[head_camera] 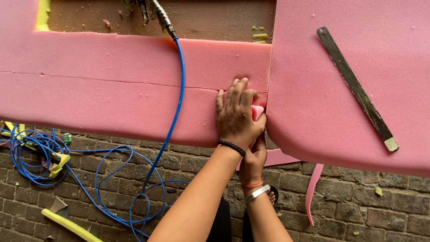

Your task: The person sits on the floor in front of a large pink foam letter on a wooden stand. They press a strip of pink foam against the letter's edge, spray it with adhesive from a spray gun, then use a long blade to cut and trim away the excess foam along the seam, smoothing the joined edge by hand.

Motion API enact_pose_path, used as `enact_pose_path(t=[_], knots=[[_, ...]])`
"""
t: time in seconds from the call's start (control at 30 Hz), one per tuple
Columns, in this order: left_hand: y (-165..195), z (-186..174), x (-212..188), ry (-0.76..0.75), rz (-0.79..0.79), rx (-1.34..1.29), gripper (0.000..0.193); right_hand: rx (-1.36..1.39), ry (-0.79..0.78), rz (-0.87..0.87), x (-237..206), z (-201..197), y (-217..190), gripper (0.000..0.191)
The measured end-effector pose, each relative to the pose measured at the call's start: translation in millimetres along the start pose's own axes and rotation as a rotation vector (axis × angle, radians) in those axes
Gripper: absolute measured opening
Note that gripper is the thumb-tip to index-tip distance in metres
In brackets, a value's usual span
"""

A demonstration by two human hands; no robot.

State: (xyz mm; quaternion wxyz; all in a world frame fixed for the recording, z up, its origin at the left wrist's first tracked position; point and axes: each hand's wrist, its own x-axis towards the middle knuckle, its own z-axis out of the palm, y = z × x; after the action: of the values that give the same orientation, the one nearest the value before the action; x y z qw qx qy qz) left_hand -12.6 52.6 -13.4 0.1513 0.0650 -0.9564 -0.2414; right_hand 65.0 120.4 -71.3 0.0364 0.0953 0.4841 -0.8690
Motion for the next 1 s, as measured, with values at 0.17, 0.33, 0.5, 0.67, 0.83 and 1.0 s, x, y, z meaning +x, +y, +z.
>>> enact_pose_path(t=[0.17,0.33,0.5,0.67,0.83,1.0], knots=[[-0.3,1.6,1.4,0.019,0.009,-0.003,0.048,0.010,-0.108,0.133,12.0,-12.7,-4.2,0.065],[-1.3,4.7,1.0,0.017,0.004,0.004,0.048,-0.017,-0.174,0.228,19.6,-31.5,-0.4,0.068],[4.8,-2.5,5.0,0.005,0.003,0.022,0.048,-0.174,-0.310,0.251,33.3,-37.6,-14.8,0.062],[-0.5,-25.9,19.8,-0.116,0.041,-0.121,0.057,-0.898,-0.179,0.272,20.2,-16.2,-69.2,0.036],[-80.9,-77.3,71.3,0.047,-0.206,-0.428,0.053,-0.943,0.035,0.066,-9.0,23.9,-119.0,0.038],[-186.1,-103.3,199.7,-0.067,-0.610,0.108,0.084,-0.776,0.070,0.075,2.5,89.6,-89.8,0.028]])
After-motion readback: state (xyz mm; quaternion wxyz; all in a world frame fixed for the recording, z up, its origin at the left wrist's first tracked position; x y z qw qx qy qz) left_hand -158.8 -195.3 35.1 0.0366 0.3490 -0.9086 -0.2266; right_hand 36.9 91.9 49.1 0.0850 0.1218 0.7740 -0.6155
